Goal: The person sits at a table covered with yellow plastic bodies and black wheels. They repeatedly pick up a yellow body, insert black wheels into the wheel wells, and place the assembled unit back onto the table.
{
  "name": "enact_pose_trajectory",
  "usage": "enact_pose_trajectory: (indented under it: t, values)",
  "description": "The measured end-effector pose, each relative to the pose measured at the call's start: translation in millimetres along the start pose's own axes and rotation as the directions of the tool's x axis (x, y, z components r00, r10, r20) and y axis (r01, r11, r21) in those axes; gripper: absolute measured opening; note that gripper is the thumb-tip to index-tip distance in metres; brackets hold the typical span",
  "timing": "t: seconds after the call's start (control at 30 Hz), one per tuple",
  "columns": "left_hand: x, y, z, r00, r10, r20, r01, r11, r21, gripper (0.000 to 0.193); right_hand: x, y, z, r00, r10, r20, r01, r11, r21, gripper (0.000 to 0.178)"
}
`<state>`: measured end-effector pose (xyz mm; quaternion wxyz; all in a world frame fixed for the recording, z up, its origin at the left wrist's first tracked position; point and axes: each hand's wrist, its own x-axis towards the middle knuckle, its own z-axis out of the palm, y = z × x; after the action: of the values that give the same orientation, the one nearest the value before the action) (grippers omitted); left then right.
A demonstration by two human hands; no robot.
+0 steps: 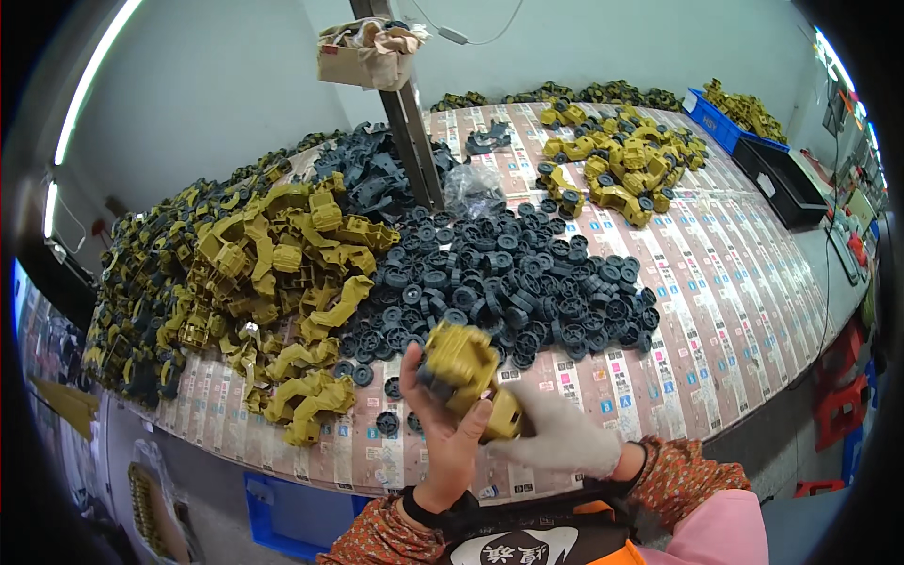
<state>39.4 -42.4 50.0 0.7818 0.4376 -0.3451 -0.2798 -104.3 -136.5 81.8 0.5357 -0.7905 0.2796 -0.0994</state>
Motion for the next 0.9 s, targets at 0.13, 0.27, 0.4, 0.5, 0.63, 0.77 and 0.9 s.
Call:
enact_pose_trajectory:
  t: [0.13,0.27,0.4,0.5,0.63,0.77,0.9]
  values:
    - [14,3,-36,0.991,-0.121,-0.061,0.126,0.987,0.096,0.077,49,11,-65,0.983,0.088,-0.163,-0.071,0.991,0.112,0.061]
    - [4,10,-97,0.970,-0.190,-0.149,0.219,0.953,0.208,0.049,104,20,-158,0.937,0.211,-0.277,-0.092,0.917,0.389,0.049]
    - [-17,18,-132,0.921,-0.283,-0.270,0.345,0.911,0.224,0.034,167,48,-243,0.829,0.275,-0.486,-0.066,0.913,0.403,0.023]
    - [-26,28,-142,0.902,-0.313,-0.298,0.380,0.902,0.204,0.030,192,111,-334,0.769,-0.533,-0.354,0.050,0.602,-0.797,0.038]
    - [-41,46,-172,0.894,-0.263,-0.363,0.380,0.873,0.305,0.027,219,102,-337,0.728,-0.056,-0.684,0.072,0.997,-0.005,0.021]
    - [-30,58,-204,0.897,-0.161,-0.413,0.346,0.836,0.426,0.025,208,129,-328,0.816,-0.015,-0.579,0.273,0.891,0.362,0.031]
    - [3,64,-233,0.958,0.064,-0.279,0.158,0.692,0.704,0.031,161,84,-219,0.831,0.018,-0.556,0.075,0.987,0.143,0.049]
